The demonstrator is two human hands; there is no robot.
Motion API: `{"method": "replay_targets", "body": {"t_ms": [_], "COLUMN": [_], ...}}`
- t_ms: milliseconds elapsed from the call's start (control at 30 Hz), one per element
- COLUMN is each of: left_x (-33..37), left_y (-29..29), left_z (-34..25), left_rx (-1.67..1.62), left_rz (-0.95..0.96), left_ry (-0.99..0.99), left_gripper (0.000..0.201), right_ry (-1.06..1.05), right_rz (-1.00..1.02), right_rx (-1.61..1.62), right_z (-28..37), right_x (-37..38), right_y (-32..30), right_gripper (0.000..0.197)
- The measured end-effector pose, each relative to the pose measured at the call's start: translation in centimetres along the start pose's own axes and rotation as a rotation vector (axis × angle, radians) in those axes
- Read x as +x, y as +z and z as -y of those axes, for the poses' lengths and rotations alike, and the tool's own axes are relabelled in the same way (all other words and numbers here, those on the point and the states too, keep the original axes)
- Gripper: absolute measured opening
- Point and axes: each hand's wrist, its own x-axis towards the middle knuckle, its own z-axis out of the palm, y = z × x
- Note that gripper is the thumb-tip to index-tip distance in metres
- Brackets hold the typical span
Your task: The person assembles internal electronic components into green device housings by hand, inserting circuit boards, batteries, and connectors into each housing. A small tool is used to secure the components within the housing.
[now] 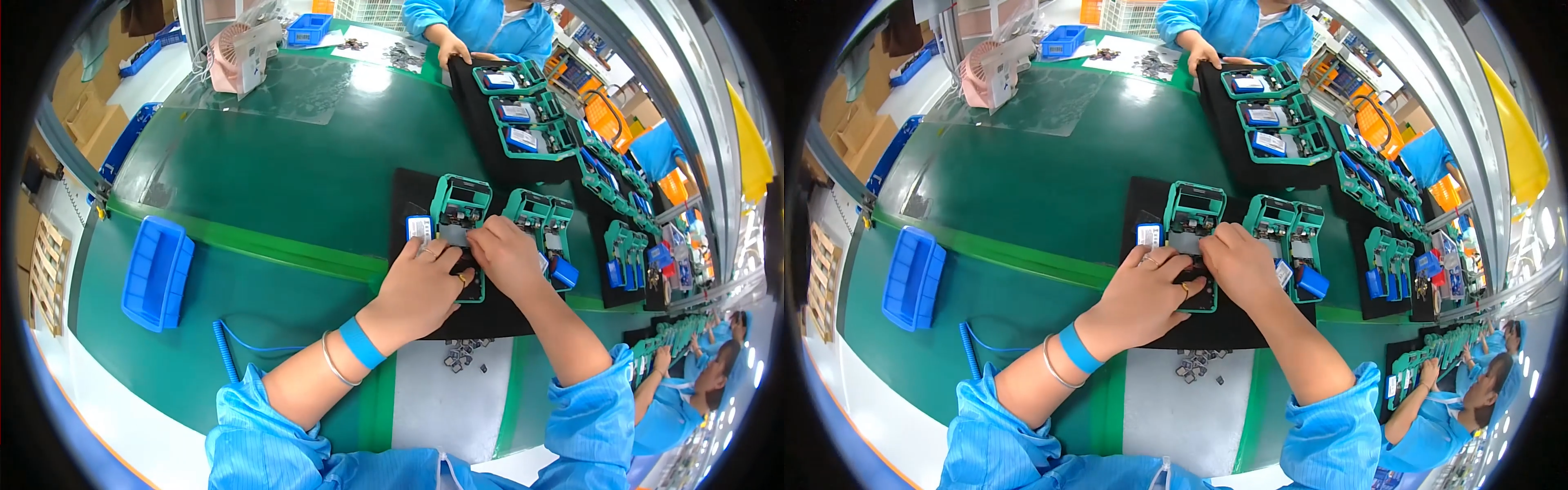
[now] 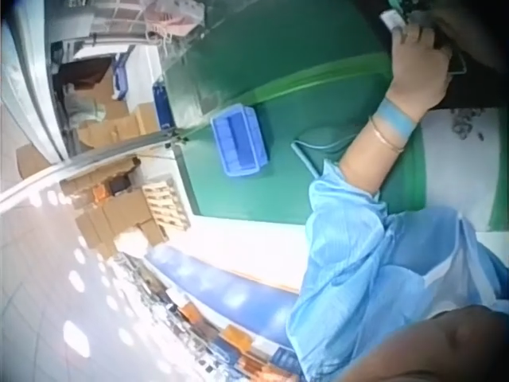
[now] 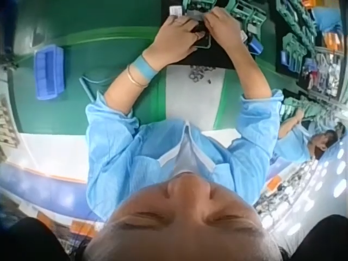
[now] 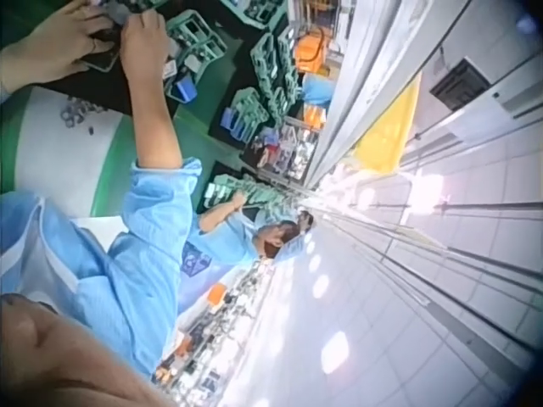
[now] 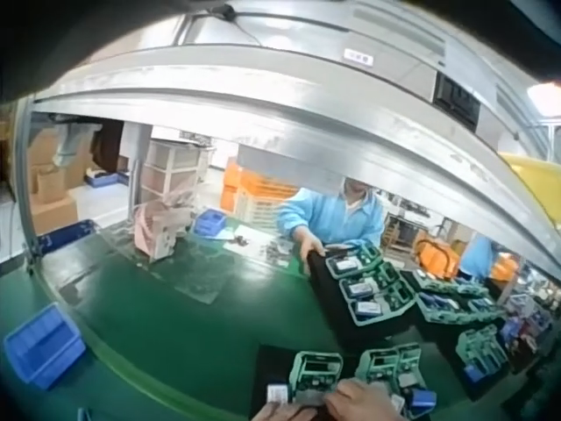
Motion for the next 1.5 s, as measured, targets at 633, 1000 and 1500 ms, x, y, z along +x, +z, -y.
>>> {"method": "replay_targets", "body": {"t_ms": [633,1000,1500], "left_x": [-1.1,-1.3,-1.7], "left_y": [0.2,0.4,1.1], "left_z": [1.1,1.3,1.6], "left_rx": [-0.048,-0.037,-0.022], "left_rz": [0.009,0.009,-0.003], "left_ry": [0.003,-0.013,-0.01], "left_gripper": [0.044,0.044,0.043], "right_ry": [-0.089,-0.127,-0.134], "right_rz": [0.069,0.152,0.123], "right_rx": [-0.169,-0.228,-0.174], "right_z": [1.7,1.5,1.9], "right_x": [0.9,1.3,1.2], "right_y": [0.2,0.5,0.8], "right_gripper": [0.015,0.011,0.013]}}
